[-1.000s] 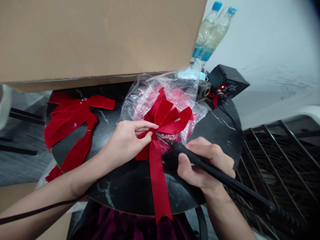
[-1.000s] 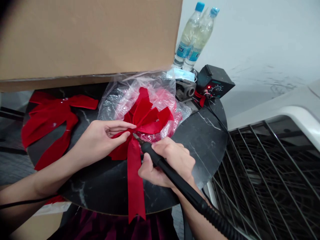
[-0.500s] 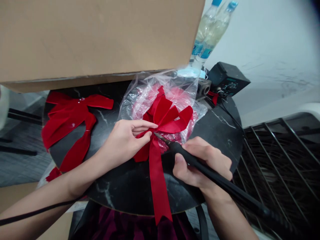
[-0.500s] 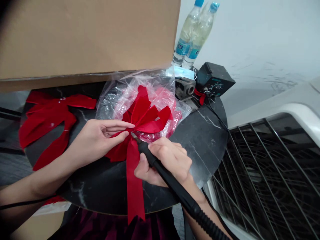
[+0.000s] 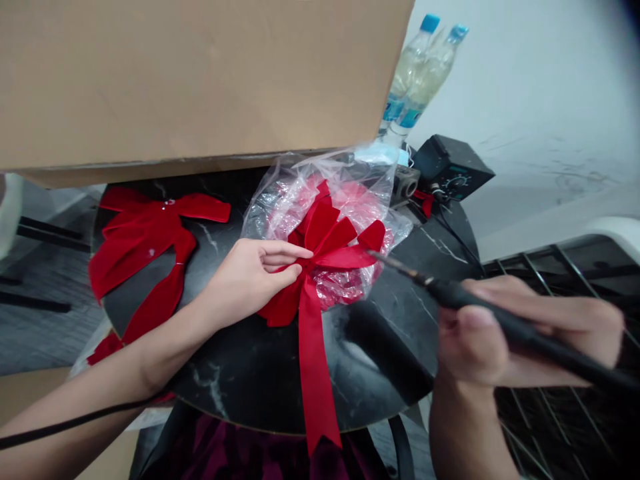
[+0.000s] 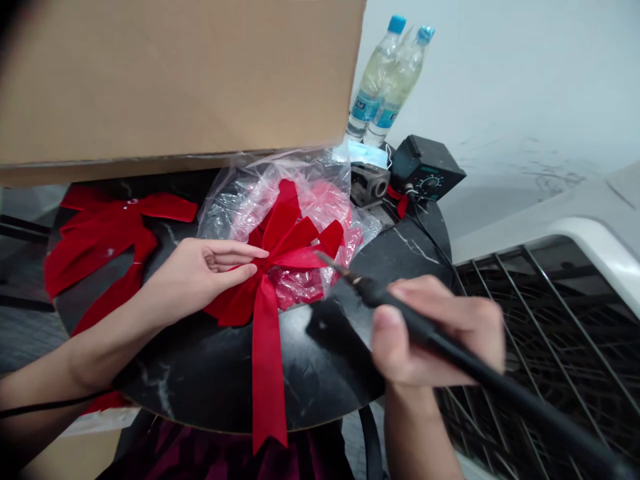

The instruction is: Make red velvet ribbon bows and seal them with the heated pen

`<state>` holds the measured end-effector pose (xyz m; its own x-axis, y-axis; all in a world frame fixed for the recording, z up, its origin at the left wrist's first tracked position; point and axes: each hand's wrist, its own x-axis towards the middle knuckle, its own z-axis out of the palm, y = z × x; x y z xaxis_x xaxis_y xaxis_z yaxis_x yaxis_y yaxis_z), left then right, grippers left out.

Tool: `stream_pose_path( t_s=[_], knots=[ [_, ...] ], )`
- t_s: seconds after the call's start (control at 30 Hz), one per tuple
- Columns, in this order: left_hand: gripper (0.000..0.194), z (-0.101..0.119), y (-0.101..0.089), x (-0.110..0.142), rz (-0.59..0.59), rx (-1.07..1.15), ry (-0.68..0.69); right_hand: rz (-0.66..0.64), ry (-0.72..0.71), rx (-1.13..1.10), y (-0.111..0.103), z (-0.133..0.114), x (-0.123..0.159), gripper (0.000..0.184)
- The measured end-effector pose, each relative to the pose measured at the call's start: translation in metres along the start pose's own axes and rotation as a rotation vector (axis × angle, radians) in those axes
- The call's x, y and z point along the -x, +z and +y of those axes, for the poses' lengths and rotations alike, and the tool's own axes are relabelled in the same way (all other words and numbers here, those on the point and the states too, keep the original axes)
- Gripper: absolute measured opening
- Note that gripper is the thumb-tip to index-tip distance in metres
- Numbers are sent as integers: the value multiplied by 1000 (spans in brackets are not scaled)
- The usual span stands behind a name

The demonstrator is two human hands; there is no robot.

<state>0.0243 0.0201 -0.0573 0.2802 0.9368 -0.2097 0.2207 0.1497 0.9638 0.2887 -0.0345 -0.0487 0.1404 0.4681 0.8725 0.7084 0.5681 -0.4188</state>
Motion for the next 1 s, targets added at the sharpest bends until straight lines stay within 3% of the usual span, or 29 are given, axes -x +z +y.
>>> stream_pose_path(
  t_s=[0.03, 0.1, 0.23, 0.33, 0.5, 0.8, 1.0],
  knots=[
    [23, 0, -1, -1, -4, 8, -12, 104, -55, -16, -6, 15, -7, 9],
    [24, -1, -3, -2, -9, 29, -23, 225, 32, -104, -17, 48, -21, 17],
    [27, -2, -6, -2, -25, 87, -41, 72, 445, -216, -34, 103, -42, 13],
    [31, 0, -5, -1, -51, 141, -73, 34, 573, -206, -31, 127, -47, 8],
    [34, 5, -5, 0, -46, 181, -105, 80, 541, -179, 1, 148, -45, 9],
    [33, 3, -8, 0, -57, 190, -110, -249, 615, -205, 45, 178, -49, 27],
    [30, 0, -10, -1, -85, 186, -102, -272, 706, -155, 55, 179, -49, 32]
  ],
)
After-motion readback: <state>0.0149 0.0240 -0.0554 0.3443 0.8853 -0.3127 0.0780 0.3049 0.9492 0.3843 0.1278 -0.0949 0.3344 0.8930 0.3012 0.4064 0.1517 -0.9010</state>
